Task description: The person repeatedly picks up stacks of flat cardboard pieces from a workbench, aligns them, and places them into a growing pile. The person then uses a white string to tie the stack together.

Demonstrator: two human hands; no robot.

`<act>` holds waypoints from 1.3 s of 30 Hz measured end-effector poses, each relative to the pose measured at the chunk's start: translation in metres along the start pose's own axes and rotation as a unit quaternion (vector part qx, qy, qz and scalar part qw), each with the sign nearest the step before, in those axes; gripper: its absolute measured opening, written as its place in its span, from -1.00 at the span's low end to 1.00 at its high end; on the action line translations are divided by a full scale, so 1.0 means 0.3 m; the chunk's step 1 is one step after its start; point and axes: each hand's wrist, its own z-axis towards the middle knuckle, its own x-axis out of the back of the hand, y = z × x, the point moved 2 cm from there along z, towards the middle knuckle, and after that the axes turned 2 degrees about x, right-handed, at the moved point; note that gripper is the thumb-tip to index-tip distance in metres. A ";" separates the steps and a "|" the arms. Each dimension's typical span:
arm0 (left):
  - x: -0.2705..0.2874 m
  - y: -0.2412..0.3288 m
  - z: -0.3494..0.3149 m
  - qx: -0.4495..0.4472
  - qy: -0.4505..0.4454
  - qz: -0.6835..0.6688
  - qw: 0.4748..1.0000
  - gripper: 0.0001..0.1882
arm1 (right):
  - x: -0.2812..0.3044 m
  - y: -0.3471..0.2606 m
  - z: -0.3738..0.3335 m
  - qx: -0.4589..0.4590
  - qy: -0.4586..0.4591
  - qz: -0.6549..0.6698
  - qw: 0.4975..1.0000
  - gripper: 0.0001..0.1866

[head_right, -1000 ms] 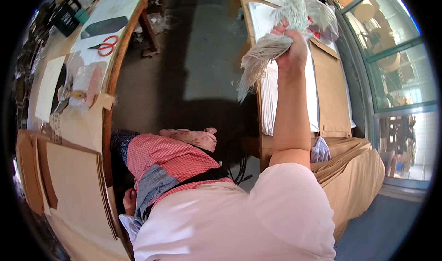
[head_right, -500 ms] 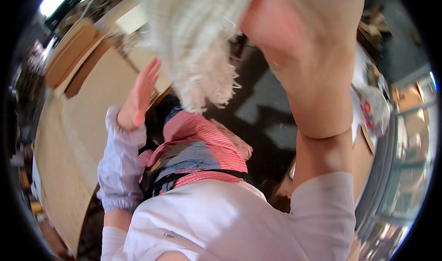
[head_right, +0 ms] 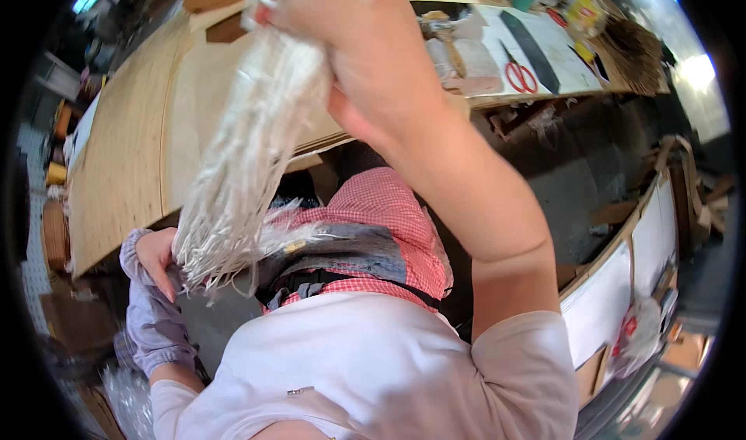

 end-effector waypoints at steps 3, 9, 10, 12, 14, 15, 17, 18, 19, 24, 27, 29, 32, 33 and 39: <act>-0.024 -0.081 -0.046 0.091 0.071 -0.213 0.970 -0.24 | 0.108 0.147 -0.072 -0.078 0.059 0.113 0.989 -0.65; -0.001 -0.406 0.219 0.009 0.130 -0.314 0.940 0.00 | 0.202 0.286 -0.161 -0.095 0.155 0.051 0.982 -0.63; 0.014 -0.457 0.266 -0.002 0.137 -0.316 0.939 0.07 | 0.204 0.293 -0.159 -0.105 0.155 0.044 0.981 -0.63; 0.070 -0.429 0.359 0.021 0.233 -0.176 0.956 0.16 | 0.218 0.273 -0.133 -0.116 0.160 0.022 0.980 -0.63; 0.135 -0.461 0.418 -0.086 0.225 -0.073 0.968 0.06 | 0.217 0.258 -0.100 -0.094 0.117 0.092 0.984 -0.70; 0.177 -0.443 0.443 -0.119 0.196 -0.037 0.973 0.06 | 0.187 0.237 -0.074 -0.087 0.113 0.085 0.986 -0.70; 0.168 -0.357 0.482 -0.114 0.124 -0.245 0.955 0.07 | 0.144 0.201 -0.031 -0.075 0.073 0.080 0.991 -0.71; 0.176 -0.359 0.488 -0.110 0.094 -0.228 0.963 0.10 | 0.113 0.186 -0.011 -0.047 0.088 0.041 0.994 -0.73; 0.194 -0.374 0.495 -0.106 0.064 -0.212 0.969 0.13 | 0.077 0.173 0.009 -0.019 0.103 0.002 0.994 -0.75; 0.162 -0.212 0.501 -0.088 -0.126 -0.242 0.958 -0.10 | -0.016 0.106 0.096 0.009 0.014 0.123 0.992 -0.82; 0.151 -0.236 0.330 -0.074 -0.013 -0.125 0.989 -0.42 | 0.009 0.107 0.101 0.017 0.000 0.119 0.993 -0.81; 0.161 -0.235 0.187 -0.053 0.034 0.028 0.998 -0.52 | 0.036 0.102 0.074 -0.002 0.010 0.118 0.993 -0.78; 0.110 -0.181 -0.068 0.108 0.167 0.021 0.980 -0.50 | 0.131 0.149 0.041 -0.030 0.040 0.103 0.993 -0.76; 0.100 -0.156 -0.138 0.183 0.170 0.005 0.968 -0.47 | 0.134 0.156 0.013 -0.040 0.054 0.102 0.993 -0.73; 0.066 0.028 -0.191 0.180 0.340 0.072 0.920 -0.53 | 0.180 0.179 -0.114 -0.063 0.105 0.100 0.987 -0.68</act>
